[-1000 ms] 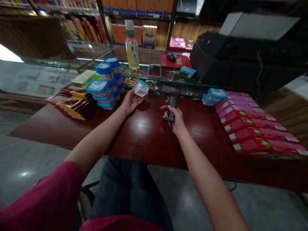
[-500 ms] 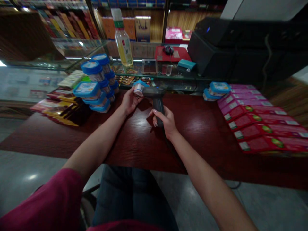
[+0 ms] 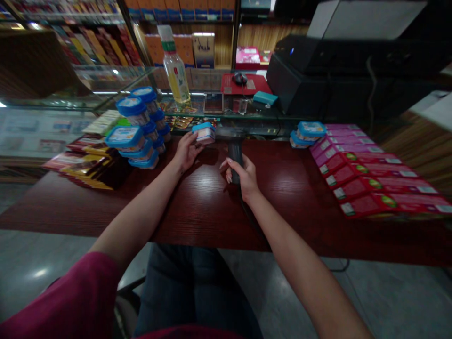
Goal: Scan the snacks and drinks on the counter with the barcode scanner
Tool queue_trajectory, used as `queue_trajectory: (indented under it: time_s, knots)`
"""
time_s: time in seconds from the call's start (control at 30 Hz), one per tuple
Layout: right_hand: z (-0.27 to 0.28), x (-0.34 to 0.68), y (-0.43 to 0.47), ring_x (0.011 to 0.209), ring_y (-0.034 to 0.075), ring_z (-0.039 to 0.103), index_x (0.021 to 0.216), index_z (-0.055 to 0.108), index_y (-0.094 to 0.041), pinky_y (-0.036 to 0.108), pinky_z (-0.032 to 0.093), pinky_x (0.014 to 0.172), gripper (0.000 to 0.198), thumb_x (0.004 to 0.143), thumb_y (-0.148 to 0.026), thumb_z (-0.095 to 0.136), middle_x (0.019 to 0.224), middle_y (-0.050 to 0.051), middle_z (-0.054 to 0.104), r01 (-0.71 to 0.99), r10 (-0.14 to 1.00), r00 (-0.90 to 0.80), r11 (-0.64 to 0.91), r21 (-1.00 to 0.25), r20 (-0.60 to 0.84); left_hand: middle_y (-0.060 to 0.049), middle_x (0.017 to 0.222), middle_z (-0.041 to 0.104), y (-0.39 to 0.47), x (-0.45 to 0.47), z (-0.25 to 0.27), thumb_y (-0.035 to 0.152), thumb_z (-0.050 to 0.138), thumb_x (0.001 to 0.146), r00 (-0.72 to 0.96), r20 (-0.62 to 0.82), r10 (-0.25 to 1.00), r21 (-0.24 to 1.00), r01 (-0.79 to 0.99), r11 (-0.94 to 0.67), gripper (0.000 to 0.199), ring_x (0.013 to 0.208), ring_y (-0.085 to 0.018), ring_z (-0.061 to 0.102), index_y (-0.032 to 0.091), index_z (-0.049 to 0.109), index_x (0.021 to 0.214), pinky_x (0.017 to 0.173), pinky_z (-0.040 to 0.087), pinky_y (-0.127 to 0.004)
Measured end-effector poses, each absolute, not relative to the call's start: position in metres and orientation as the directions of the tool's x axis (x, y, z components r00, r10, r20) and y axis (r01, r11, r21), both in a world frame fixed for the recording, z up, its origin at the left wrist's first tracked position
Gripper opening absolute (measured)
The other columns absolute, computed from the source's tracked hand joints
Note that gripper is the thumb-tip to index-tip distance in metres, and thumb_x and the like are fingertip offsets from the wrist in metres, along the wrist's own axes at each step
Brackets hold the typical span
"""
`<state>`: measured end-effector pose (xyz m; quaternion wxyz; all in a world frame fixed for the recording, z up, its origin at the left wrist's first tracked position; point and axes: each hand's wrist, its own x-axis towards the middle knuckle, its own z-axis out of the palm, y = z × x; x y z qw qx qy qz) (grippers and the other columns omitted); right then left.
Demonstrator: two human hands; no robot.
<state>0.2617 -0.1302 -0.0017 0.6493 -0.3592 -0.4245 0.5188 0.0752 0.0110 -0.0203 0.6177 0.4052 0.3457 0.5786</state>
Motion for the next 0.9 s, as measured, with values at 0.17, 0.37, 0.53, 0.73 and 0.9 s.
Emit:
queue_trajectory:
  time_s: [0.17, 0.37, 0.53, 0.73, 0.9]
  knots:
    - [-0.005, 0.292, -0.124, 0.045, 0.009, 0.050, 0.085, 0.063, -0.024, 0.025, 0.044, 0.041, 0.033, 0.076, -0.045, 0.086, 0.078, -0.001, 0.075, -0.267, 0.942, 0.266, 0.275, -0.924, 0.203, -0.010, 0.121, 0.074, 0.008, 0.081, -0.027, 0.021, 0.090, 0.072, 0.006, 0.407, 0.913, 0.890, 0.223, -0.398, 0.039, 0.124, -0.027, 0.068, 0.019, 0.067, 0.102, 0.113, 0.054, -0.043]
    - [-0.005, 0.355, -0.142, 0.046, 0.010, 0.051, 0.093, 0.062, -0.025, 0.027, 0.045, 0.043, 0.036, 0.076, -0.046, 0.085, 0.077, -0.002, 0.074, -0.062, 0.850, 0.446, 0.342, -0.937, 0.281, -0.013, 0.151, 0.066, -0.011, 0.077, -0.023, 0.027, 0.078, 0.090, 0.489, 0.545, 0.681, 0.560, 0.392, -0.730, 0.036, 0.140, -0.029, 0.063, 0.023, 0.073, 0.126, 0.119, 0.051, -0.050]
    - [-0.008, 0.412, -0.169, 0.048, 0.013, 0.051, 0.093, 0.065, -0.023, 0.031, 0.045, 0.044, 0.039, 0.072, -0.048, 0.088, 0.075, 0.000, 0.070, 0.119, 0.760, 0.559, 0.321, -0.939, 0.331, -0.010, 0.161, 0.059, -0.017, 0.089, -0.018, 0.034, 0.067, 0.101, 0.653, 0.512, 0.557, 0.424, 0.372, -0.826, 0.043, 0.145, -0.031, 0.062, 0.027, 0.070, 0.143, 0.124, 0.049, -0.052]
    - [-0.013, 0.433, -0.168, 0.046, 0.012, 0.052, 0.091, 0.060, -0.024, 0.027, 0.043, 0.043, 0.036, 0.077, -0.049, 0.083, 0.071, -0.003, 0.067, 0.105, 0.597, 0.725, 0.399, -0.911, 0.345, -0.005, 0.153, 0.065, -0.018, 0.142, -0.015, 0.032, 0.065, 0.101, 0.671, 0.461, 0.581, 0.457, 0.382, -0.803, 0.042, 0.140, -0.030, 0.065, 0.029, 0.072, 0.142, 0.122, 0.052, -0.048]
    - [-0.014, 0.433, -0.164, 0.047, 0.012, 0.053, 0.098, 0.060, -0.022, 0.027, 0.046, 0.046, 0.036, 0.080, -0.046, 0.081, 0.069, -0.004, 0.063, 0.127, 0.448, 0.830, 0.427, -0.895, 0.331, -0.003, 0.149, 0.068, -0.027, 0.225, 0.013, 0.020, 0.069, 0.097, 0.521, 0.583, 0.623, 0.568, 0.287, -0.771, 0.043, 0.140, -0.027, 0.066, 0.030, 0.075, 0.138, 0.125, 0.050, -0.047]
